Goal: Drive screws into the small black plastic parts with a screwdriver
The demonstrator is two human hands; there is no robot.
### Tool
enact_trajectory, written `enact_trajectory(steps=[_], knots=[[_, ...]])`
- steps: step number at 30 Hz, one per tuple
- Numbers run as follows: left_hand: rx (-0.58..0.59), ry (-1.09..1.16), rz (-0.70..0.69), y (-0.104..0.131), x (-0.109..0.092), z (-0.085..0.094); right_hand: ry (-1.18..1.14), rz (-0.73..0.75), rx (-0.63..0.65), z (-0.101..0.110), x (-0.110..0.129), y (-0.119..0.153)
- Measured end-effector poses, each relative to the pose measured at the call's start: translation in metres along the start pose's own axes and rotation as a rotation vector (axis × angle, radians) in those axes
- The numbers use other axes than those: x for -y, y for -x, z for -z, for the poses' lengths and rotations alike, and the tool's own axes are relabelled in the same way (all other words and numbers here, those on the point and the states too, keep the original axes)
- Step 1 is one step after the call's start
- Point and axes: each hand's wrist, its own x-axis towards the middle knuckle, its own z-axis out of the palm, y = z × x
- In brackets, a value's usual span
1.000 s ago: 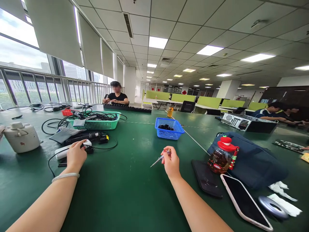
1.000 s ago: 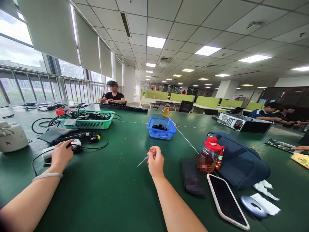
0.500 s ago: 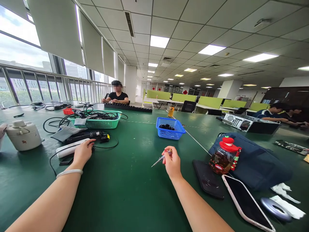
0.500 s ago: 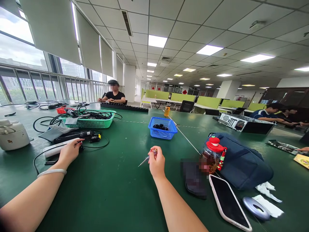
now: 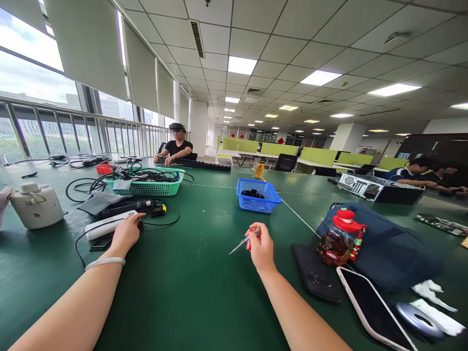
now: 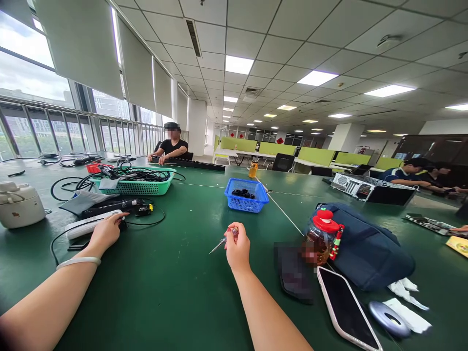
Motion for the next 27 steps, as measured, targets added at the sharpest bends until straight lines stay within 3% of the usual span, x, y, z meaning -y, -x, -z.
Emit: enact_trajectory(steps=[14, 27], knots=[[0.069, -0.184, -0.117, 0.0034, -0.0075, 0.0032, -0.01, 0.005, -0.007, 0.0002, 0.0006, 0.0001], [0.096, -0.219, -0.098, 0.0031, -0.0011, 0.0023, -0.002, -0.002, -0.004, 0.0003, 0.0023, 0.0002]])
